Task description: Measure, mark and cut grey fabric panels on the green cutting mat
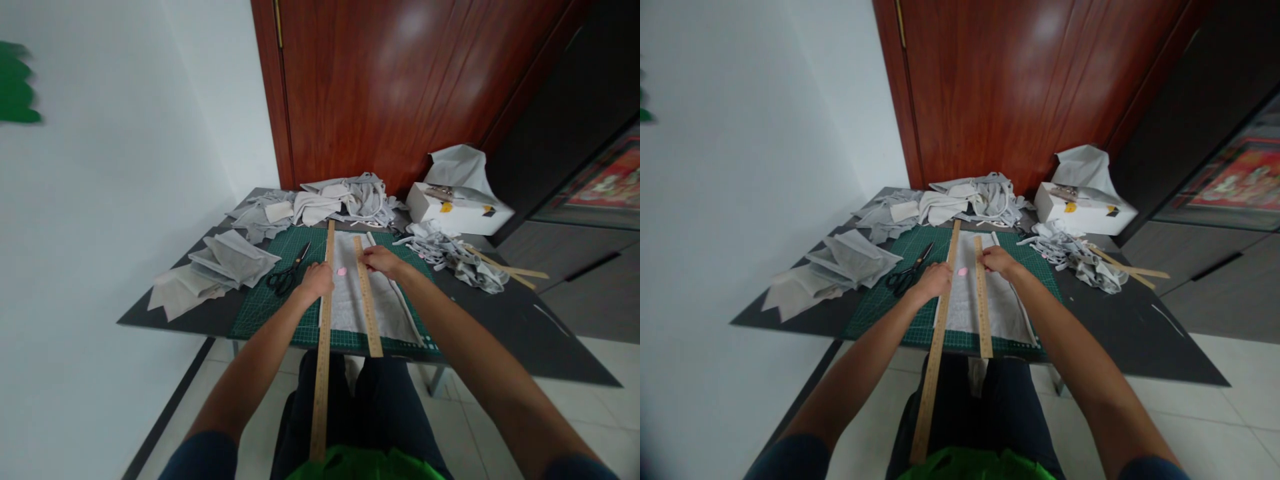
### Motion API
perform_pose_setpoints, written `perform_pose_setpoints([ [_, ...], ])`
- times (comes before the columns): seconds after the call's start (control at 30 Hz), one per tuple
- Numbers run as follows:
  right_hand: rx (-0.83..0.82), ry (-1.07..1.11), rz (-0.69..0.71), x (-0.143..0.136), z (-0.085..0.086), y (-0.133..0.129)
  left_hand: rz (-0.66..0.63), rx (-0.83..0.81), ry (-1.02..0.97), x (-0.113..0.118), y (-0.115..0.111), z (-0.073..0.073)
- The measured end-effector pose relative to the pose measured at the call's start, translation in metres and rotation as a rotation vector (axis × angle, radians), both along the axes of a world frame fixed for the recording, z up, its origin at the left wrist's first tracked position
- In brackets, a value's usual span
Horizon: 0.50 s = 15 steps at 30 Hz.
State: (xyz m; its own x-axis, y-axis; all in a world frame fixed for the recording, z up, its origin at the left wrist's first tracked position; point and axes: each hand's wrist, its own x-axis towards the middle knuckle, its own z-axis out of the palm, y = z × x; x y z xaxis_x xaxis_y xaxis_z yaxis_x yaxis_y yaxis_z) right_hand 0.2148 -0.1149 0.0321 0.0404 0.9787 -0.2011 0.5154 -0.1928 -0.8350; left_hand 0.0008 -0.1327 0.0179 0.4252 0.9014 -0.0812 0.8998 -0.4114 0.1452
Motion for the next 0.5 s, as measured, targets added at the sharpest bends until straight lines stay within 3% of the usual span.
perform_pose_setpoints([
  [0.2, 0.0, -0.06, -0.085, -0.049, -0.03, 0.043, 0.004, 0.034, 0.012, -0.001, 0.003, -0.007],
  [0.37, 0.014, -0.196, -0.109, -0.061, -0.046, 0.068, -0.05, 0.045, 0.002, -0.003, 0.002, -0.008],
  [0.5, 0.016, -0.289, -0.11, -0.064, -0.049, 0.077, -0.032, 0.036, 0.017, -0.002, 0.0, -0.006],
])
